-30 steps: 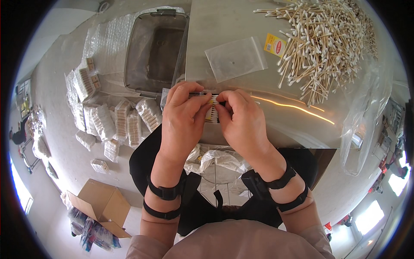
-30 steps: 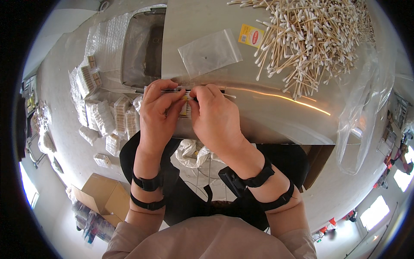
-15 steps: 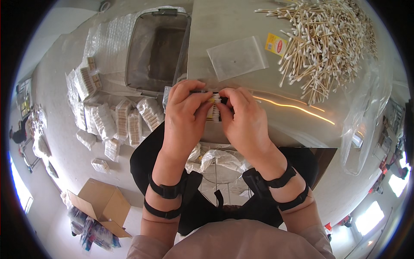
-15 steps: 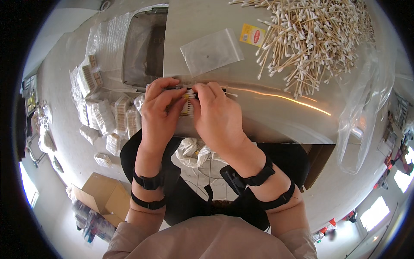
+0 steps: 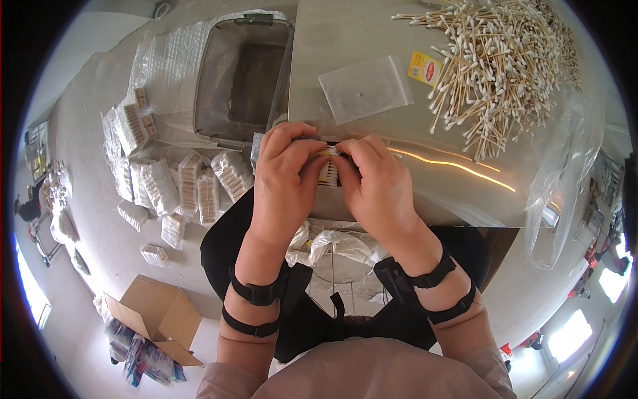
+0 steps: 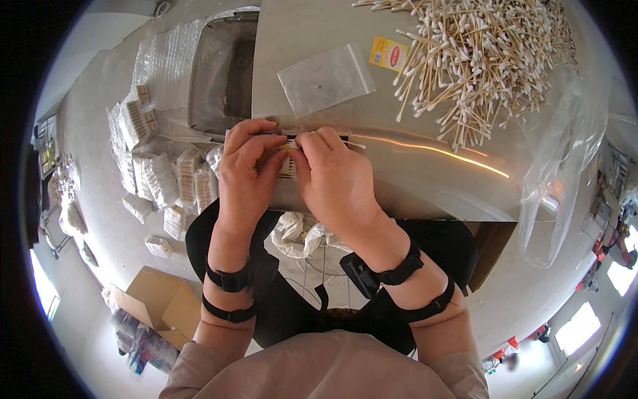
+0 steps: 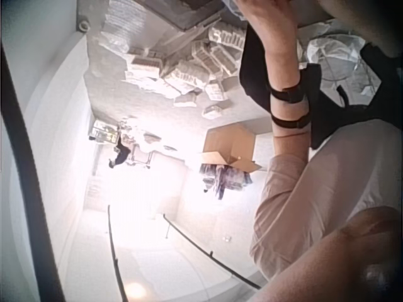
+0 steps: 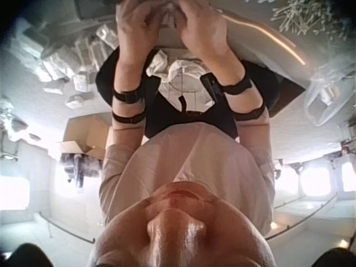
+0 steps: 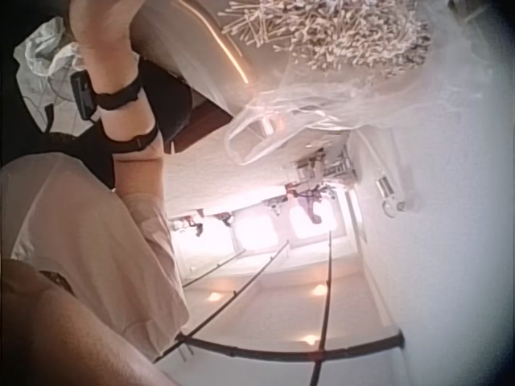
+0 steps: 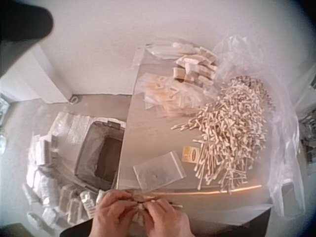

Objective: Picking up cotton swabs from a pile and arranging them into small plastic bags.

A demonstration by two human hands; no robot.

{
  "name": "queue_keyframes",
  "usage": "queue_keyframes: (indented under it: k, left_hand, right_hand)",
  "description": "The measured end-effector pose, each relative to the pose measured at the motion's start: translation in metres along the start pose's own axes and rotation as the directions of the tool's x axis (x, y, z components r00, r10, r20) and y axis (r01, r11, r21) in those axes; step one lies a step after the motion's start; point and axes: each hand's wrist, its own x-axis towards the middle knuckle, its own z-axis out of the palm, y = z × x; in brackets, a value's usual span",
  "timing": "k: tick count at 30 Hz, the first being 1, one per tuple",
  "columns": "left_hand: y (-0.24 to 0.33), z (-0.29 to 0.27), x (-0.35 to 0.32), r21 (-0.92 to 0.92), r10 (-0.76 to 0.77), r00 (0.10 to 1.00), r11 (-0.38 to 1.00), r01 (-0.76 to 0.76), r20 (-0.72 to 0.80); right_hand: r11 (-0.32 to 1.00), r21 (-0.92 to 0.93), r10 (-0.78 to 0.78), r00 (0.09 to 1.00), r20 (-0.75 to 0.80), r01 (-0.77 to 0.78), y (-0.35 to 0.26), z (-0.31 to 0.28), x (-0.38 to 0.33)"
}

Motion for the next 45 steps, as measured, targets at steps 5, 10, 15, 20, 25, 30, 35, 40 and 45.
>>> queue_keyframes:
  k: [5, 10, 15, 20, 25, 30, 35, 40, 45]
  left_hand:
    - [0.002, -0.001, 0.001, -0.005, -0.014, 1.0, 1.0, 0.014, 0.003]
    - [0.001, 0.0, 0.001, -0.012, -0.024, 1.0, 1.0, 0.024, 0.0]
    - [0.001, -0.002, 0.001, -0.004, -0.036, 0.999, 0.999, 0.036, 0.015]
    - [0.005, -0.006, 0.002, 0.002, -0.058, 0.998, 0.998, 0.058, -0.026]
    - [0.005, -0.018, 0.001, 0.156, -0.058, 0.998, 0.986, 0.063, -0.037]
    - [0.003, -0.021, 0.0, 0.129, -0.142, 0.99, 0.982, 0.141, 0.001]
    - [0.001, -0.021, -0.001, 0.16, -0.146, 0.989, 0.977, 0.143, 0.007]
    - [0.001, -0.018, -0.002, 0.144, -0.171, 0.985, 0.975, 0.169, -0.002]
    - [0.001, -0.016, -0.003, 0.146, -0.171, 0.985, 0.974, 0.172, -0.018]
  right_hand:
    - [1.0, 0.01, -0.005, 1.0, -0.028, 0.006, 0.002, 0.003, 0.002]
    - [1.0, 0.004, 0.004, 1.0, -0.022, -0.004, 0.003, 0.004, 0.002]
    - [0.999, -0.032, -0.024, 1.0, 0.003, 0.024, 0.004, 0.004, 0.001]
    - [0.996, -0.091, -0.019, 0.999, 0.035, 0.023, 0.004, 0.005, -0.001]
    - [0.997, -0.08, -0.013, 1.0, 0.018, 0.015, 0.005, 0.005, -0.001]
    - [0.998, -0.06, -0.02, 0.999, 0.027, 0.021, 0.005, 0.004, 0.0]
    - [0.998, -0.055, -0.009, 0.999, 0.036, 0.011, 0.005, 0.002, 0.002]
    - [0.999, -0.032, 0.006, 0.998, 0.059, -0.004, 0.005, -0.001, 0.003]
    - [1.0, 0.018, 0.017, 0.999, 0.047, -0.018, 0.005, -0.001, 0.003]
